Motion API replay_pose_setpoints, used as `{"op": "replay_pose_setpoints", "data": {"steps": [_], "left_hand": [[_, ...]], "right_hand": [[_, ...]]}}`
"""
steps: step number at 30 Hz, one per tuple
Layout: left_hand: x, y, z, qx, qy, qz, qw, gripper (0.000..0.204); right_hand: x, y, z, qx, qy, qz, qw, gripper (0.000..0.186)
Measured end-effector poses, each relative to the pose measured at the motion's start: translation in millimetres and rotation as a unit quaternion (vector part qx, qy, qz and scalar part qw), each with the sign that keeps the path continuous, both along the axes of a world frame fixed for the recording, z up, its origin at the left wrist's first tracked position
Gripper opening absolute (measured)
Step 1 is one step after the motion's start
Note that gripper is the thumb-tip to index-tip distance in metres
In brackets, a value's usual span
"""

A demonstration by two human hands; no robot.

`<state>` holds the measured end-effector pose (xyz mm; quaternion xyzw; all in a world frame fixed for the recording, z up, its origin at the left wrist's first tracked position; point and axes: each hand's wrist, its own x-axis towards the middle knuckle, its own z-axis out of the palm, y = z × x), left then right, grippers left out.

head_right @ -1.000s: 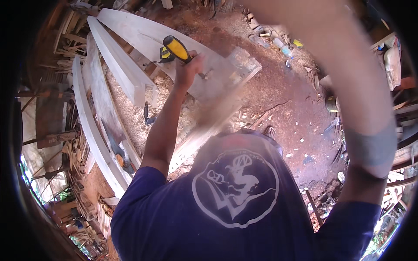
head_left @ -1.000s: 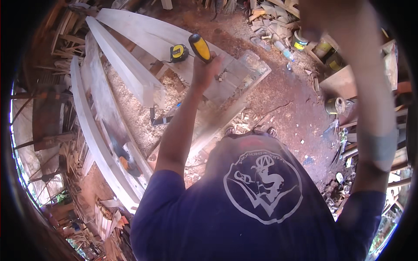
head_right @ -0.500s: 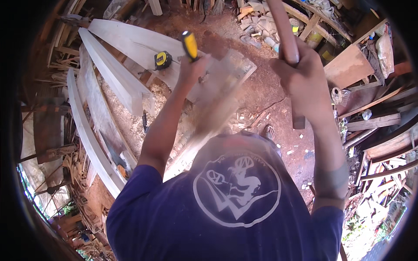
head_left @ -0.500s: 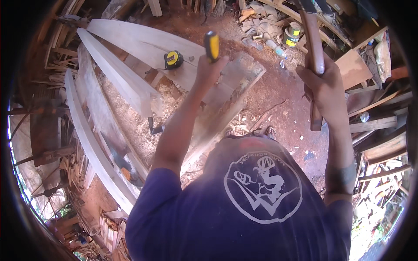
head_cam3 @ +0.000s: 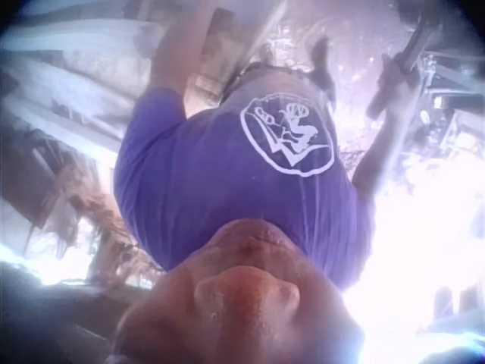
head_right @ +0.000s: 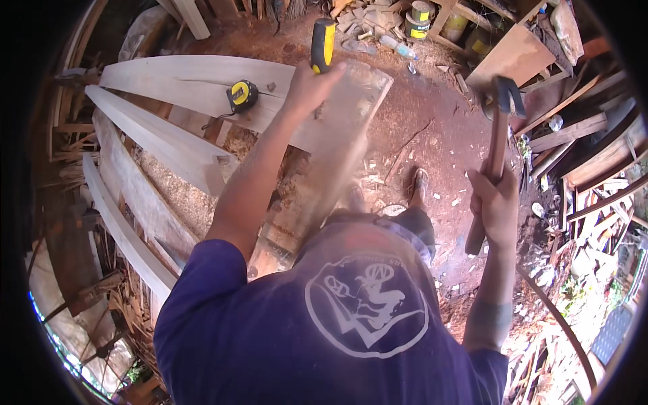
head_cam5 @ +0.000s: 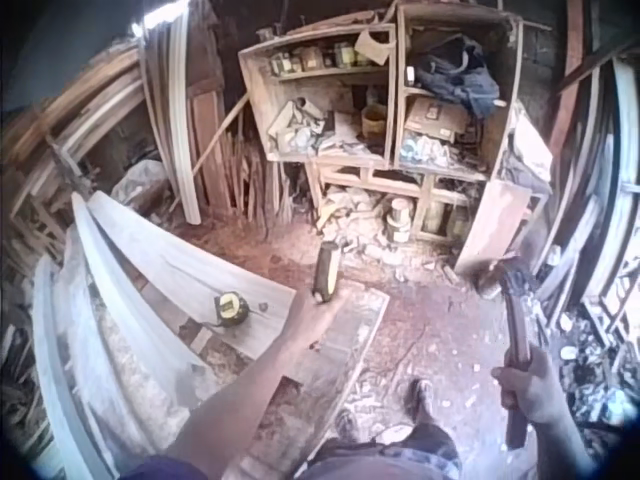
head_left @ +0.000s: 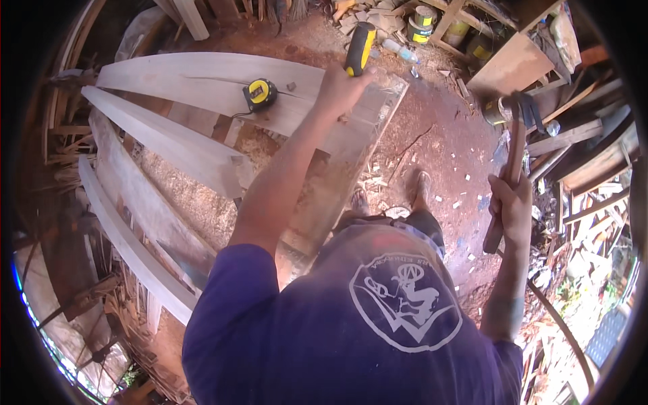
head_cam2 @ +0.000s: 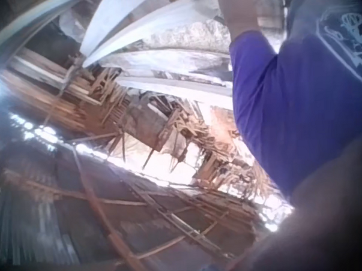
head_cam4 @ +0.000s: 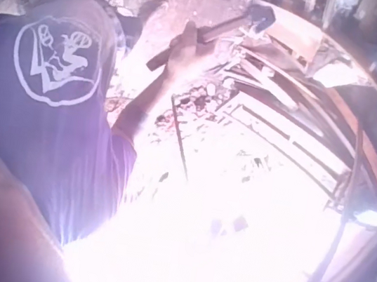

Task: The person holds a chisel against a wood plank and strikes the handle with a hammer. The person makes several strikes to carve a notch in the wood.

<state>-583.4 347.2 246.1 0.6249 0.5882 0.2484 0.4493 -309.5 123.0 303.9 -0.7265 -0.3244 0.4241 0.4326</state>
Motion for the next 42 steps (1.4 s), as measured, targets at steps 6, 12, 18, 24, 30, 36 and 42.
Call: {"op": "replay_pose_setpoints", "data": {"steps": [6, 12, 18, 24, 30, 36, 42], "left_hand": [[-42.0, -52.6, -53.1, 0.113, -0.257, -0.034, 0.959, 0.034], [1.0, 4.0, -9.4, 0.029, -0.062, -0.063, 0.996, 0.040], [-113.8, -48.1, 40.4, 0.213, -0.530, -0.069, 0.818, 0.032], [-105.0, 9.4, 101.6, 0.111, -0.542, -0.203, 0.808, 0.036], [-17.1, 27.5, 20.7, -0.091, -0.492, -0.265, 0.824, 0.022], [-3.2, 35.2, -10.9, -0.003, -0.361, -0.244, 0.900, 0.022], [-6.6, 37.9, -21.3, 0.032, -0.339, -0.223, 0.913, 0.029]], "right_hand": [[-9.3, -68.9, -26.4, -0.046, 0.028, -0.153, 0.987, 0.013], [-12.2, -77.8, -23.9, -0.040, 0.066, -0.200, 0.977, 0.015], [-12.6, -84.7, -32.9, -0.031, 0.090, -0.206, 0.974, 0.015], [-18.7, -66.4, -40.3, 0.013, 0.118, -0.152, 0.981, 0.016], [-46.1, -68.6, -45.4, -0.002, 0.116, -0.090, 0.989, 0.017], [-53.8, -86.6, -55.9, -0.044, 0.084, -0.117, 0.989, 0.015], [-48.8, -90.7, -66.2, -0.040, 0.113, -0.184, 0.976, 0.016]]}}
